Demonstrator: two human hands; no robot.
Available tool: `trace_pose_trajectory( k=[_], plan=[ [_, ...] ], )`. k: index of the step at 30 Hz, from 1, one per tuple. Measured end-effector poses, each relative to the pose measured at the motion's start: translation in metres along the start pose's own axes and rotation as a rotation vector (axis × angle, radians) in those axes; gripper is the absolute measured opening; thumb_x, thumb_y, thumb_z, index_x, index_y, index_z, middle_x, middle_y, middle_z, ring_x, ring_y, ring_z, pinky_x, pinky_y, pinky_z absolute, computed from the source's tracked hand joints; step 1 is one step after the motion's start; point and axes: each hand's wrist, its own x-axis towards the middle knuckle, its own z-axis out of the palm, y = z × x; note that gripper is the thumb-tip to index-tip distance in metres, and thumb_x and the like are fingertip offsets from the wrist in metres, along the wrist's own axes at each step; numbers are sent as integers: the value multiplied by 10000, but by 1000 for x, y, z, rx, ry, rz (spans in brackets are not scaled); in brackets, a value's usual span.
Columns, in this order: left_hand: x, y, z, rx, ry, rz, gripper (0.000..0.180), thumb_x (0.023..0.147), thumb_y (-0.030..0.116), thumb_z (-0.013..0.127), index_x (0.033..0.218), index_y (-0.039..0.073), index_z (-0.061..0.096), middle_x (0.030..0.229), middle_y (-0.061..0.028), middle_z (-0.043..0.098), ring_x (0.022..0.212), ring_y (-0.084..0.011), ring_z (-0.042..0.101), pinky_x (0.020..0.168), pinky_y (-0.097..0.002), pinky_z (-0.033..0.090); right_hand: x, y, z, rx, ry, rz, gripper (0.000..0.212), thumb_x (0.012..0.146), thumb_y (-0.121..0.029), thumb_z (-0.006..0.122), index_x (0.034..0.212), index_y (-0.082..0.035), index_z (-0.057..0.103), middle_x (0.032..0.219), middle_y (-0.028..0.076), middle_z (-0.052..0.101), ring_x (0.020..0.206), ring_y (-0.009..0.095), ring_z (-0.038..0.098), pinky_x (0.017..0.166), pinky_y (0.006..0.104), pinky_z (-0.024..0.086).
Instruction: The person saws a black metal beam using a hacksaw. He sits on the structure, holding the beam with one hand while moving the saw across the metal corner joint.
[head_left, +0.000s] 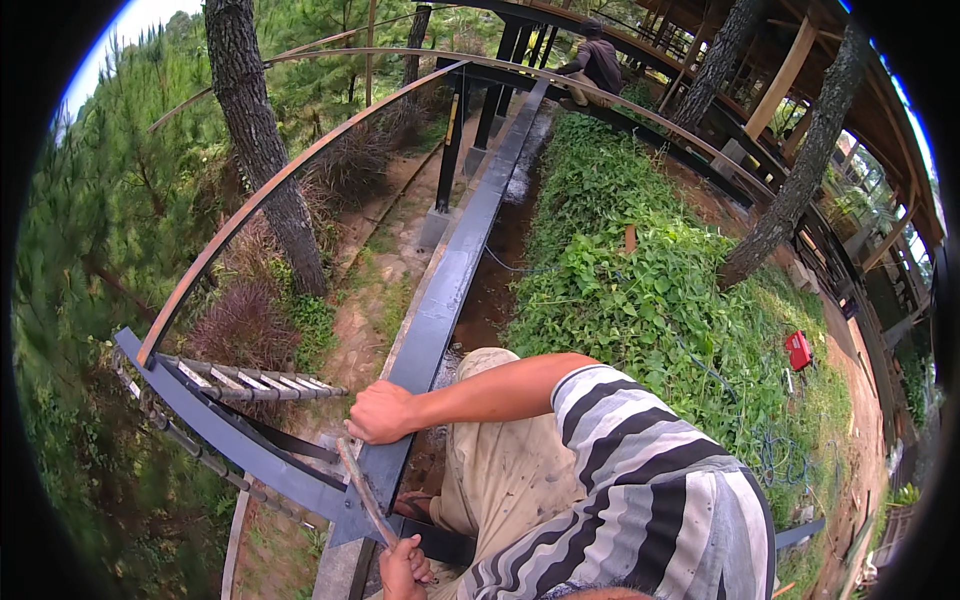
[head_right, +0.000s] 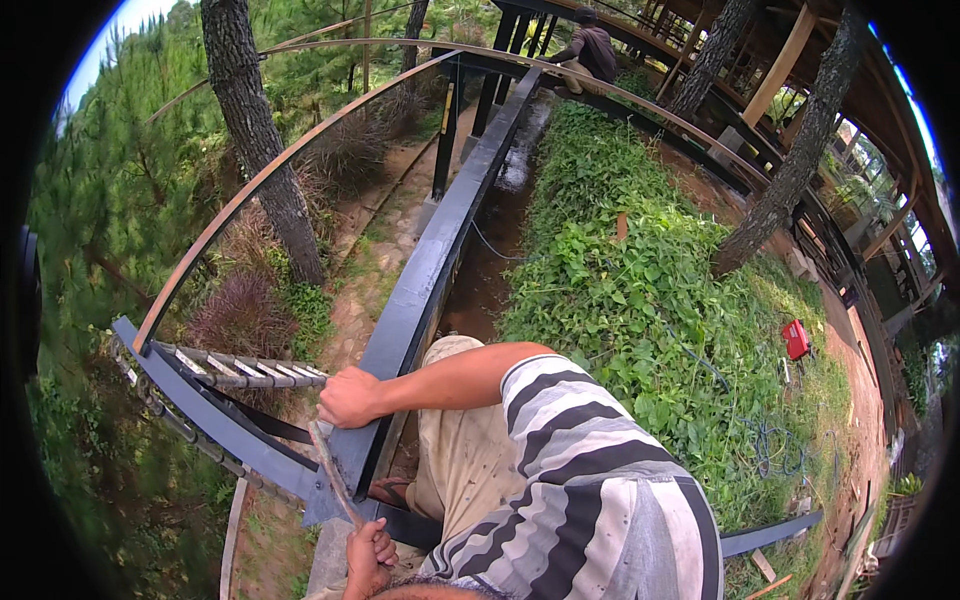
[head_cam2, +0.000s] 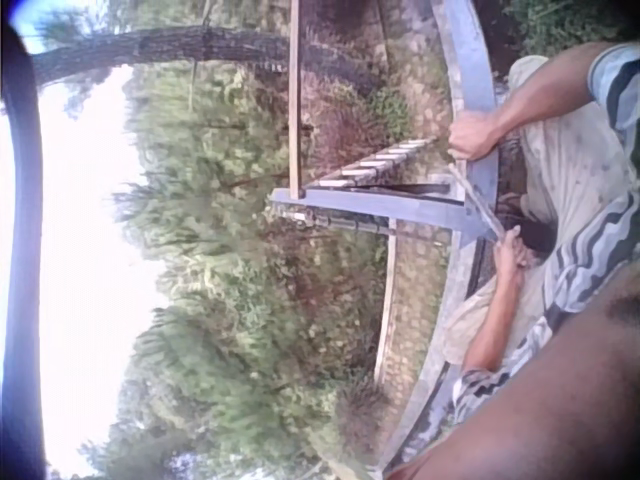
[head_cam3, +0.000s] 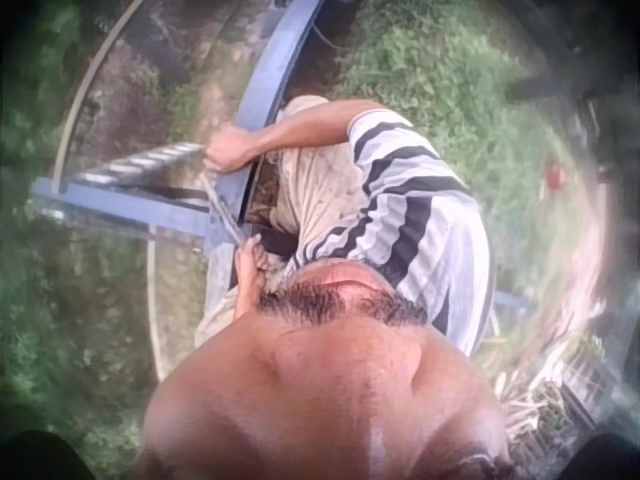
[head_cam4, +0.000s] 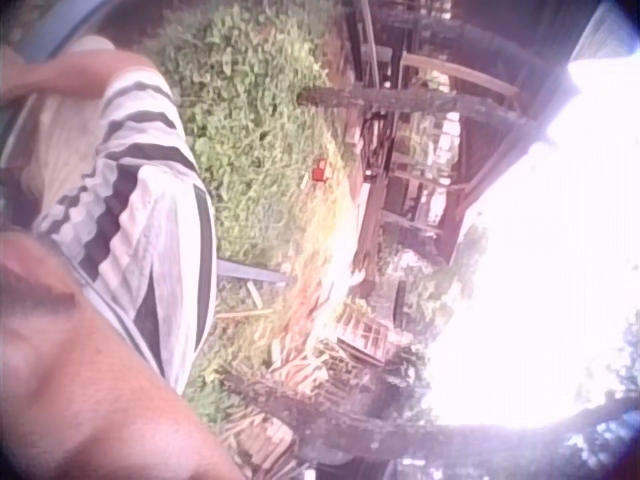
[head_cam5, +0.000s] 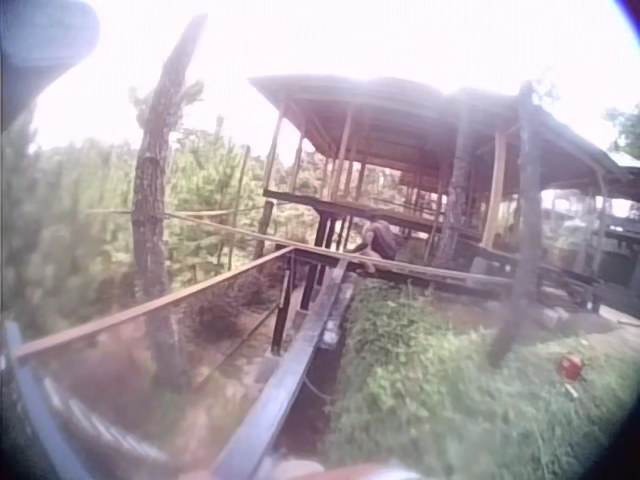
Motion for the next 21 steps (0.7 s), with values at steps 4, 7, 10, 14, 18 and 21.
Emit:
trace_pose_trajectory(
  k=[4,7,10,14,18,21],
  plan=[
    [1,0,0,9,-4,20,405,932,226,663,648,171,380,504,32,317,388,-121,317,406,-313,263,1,3,5,6,49,-25,472,925,-330,553,640,28,670,652,252,655,650,453,667,672,535,549],
    [2,0,0,12,3,18,401,928,226,666,651,168,382,505,31,315,390,-121,321,408,-314,266,2,4,5,15,44,-19,467,917,-333,561,641,27,671,653,252,657,654,451,668,672,533,548],
    [-2,3,6,14,20,20,398,932,223,670,650,168,395,508,30,335,396,-121,323,410,-311,273,1,4,2,19,58,-25,465,914,-335,566,642,26,671,652,253,656,655,452,669,670,533,546],
    [-14,9,16,45,45,46,416,955,228,664,631,173,408,501,38,333,401,-119,303,411,-310,259,1,3,1,-5,51,-34,470,921,-335,565,640,27,670,648,253,654,648,450,667,667,533,544],
    [-15,7,16,45,45,65,436,963,232,649,614,180,393,498,43,319,401,-113,294,412,-309,249,1,4,8,-15,59,-22,476,926,-336,565,640,29,671,647,253,655,642,444,668,665,530,542],
    [-20,9,18,38,36,75,457,964,230,641,591,182,381,493,47,320,399,-105,293,413,-299,240,1,2,6,-6,49,-21,476,930,-339,561,653,30,682,660,256,659,660,447,674,679,528,546]
  ],
)
